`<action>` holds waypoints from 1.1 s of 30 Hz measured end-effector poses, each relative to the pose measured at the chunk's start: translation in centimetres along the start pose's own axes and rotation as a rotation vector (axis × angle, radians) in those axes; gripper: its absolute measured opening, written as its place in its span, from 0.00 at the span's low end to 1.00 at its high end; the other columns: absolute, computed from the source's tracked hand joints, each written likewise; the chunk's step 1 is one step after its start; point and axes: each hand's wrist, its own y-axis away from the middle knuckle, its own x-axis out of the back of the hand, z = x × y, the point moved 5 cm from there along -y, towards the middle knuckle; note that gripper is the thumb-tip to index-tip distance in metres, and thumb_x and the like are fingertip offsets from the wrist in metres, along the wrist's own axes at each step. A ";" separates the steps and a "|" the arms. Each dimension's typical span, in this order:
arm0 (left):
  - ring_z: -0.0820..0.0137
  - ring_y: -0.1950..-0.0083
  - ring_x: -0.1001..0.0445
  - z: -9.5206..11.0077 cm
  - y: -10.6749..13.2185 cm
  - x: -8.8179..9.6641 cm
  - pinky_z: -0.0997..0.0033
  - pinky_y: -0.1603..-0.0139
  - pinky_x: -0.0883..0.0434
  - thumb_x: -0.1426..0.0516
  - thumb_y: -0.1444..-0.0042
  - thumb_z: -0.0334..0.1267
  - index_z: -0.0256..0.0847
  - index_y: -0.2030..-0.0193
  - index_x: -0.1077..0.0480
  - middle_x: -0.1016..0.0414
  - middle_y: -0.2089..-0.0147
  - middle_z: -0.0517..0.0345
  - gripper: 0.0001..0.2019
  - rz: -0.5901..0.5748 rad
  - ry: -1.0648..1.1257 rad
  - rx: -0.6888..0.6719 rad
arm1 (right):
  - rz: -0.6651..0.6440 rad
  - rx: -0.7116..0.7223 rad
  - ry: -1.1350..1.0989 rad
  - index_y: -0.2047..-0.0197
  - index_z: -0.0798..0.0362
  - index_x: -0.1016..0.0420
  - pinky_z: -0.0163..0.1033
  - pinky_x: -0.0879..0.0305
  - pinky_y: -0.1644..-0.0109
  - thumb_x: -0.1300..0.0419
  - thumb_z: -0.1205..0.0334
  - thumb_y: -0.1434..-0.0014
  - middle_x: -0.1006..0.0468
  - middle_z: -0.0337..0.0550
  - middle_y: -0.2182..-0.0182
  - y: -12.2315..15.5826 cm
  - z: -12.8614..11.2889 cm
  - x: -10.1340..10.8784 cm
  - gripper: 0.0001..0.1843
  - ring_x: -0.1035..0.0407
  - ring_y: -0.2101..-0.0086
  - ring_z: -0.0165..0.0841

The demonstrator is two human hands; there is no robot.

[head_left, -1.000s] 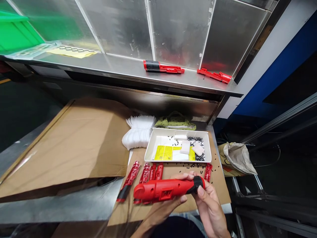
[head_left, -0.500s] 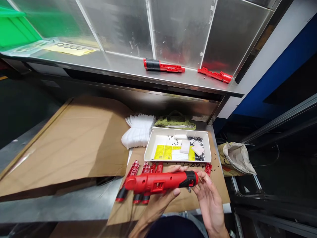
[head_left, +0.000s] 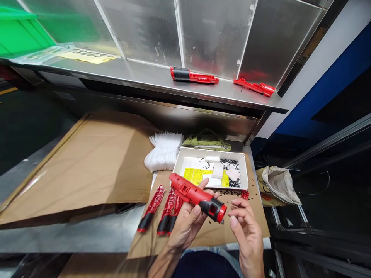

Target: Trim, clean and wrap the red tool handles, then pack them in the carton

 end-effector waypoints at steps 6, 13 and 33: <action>0.67 0.42 0.23 -0.1 -0.6 -0.6 0.78 0.41 0.29 0.37 0.42 0.43 0.51 0.46 0.22 0.19 0.48 0.59 0.17 -0.148 0.217 0.118 | 0.108 0.088 0.036 0.64 0.50 0.21 0.43 0.33 0.47 0.38 0.57 0.39 0.27 0.49 0.51 0.5 -1.9 0.1 0.07 0.31 0.49 0.41; 0.64 0.40 0.25 0.8 -1.6 0.1 0.71 0.39 0.29 0.39 0.42 0.51 0.51 0.46 0.23 0.20 0.45 0.58 0.19 -0.104 -0.007 0.046 | 0.053 0.244 0.208 0.62 0.49 0.21 0.43 0.31 0.49 0.38 0.62 0.39 0.26 0.48 0.52 0.5 -2.1 1.0 0.05 0.29 0.51 0.39; 0.57 0.48 0.24 6.9 -7.9 -0.8 0.67 0.48 0.28 0.35 0.46 0.45 0.40 0.48 0.23 0.19 0.55 0.50 0.20 -0.057 -0.554 0.018 | -0.208 -0.077 0.917 0.51 0.55 0.26 0.52 0.34 0.43 0.38 0.60 0.37 0.25 0.47 0.50 -16.7 12.0 1.0 0.12 0.30 0.50 0.39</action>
